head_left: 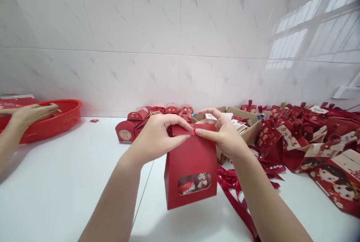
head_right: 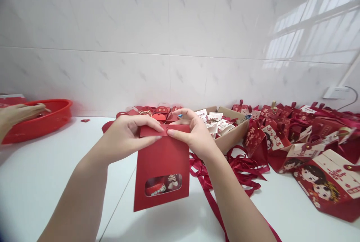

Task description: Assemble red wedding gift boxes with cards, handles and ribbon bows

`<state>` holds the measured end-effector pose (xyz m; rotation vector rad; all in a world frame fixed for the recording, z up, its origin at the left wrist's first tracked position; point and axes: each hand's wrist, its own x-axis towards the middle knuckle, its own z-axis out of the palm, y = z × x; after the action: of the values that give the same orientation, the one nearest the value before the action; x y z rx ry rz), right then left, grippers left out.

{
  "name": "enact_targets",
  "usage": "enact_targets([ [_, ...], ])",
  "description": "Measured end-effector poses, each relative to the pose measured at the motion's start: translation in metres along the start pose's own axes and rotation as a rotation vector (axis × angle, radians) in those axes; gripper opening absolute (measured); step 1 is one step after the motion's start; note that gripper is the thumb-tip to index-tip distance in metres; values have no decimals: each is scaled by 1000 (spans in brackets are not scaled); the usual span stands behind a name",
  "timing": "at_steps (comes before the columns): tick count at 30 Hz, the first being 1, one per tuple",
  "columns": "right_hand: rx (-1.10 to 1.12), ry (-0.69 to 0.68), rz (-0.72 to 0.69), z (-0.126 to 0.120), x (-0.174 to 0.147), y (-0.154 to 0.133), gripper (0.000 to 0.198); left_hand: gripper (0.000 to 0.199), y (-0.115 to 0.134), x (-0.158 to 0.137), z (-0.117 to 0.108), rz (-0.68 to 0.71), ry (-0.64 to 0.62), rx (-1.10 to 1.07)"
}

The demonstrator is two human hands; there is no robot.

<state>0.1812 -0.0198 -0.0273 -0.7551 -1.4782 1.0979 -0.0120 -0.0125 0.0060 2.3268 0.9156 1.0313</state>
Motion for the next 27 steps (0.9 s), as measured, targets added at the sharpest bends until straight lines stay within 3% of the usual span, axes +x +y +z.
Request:
enact_targets([
  [3, -92, 40, 5, -1, 4, 6, 34, 14, -2, 0, -3, -20, -108, 141],
  [8, -214, 93, -78, 2, 8, 12, 29, 15, -6, 3, -3, -57, -17, 190],
  [12, -279, 35, -60, 8, 9, 18, 27, 20, -12, 5, -3, -135, -158, 340],
  [17, -355, -149, 1, 1, 12, 18, 21, 17, -24, 9, 2, -199, -386, 421],
  [19, -432, -65, 2, -18, 15, 18, 18, 13, -27, 11, 5, -220, -439, 412],
  [22, -724, 344, 27, -64, 21, 24, 24, 13, -29, 13, 10, -210, -469, 356],
  [24, -1016, 552, 182, -94, 22, 32, 35, 12, -30, 14, 14, -179, -475, 295],
  [27, -1320, 527, 451, -122, 22, 44, 47, 13, -30, 16, 24, -131, -469, 266],
])
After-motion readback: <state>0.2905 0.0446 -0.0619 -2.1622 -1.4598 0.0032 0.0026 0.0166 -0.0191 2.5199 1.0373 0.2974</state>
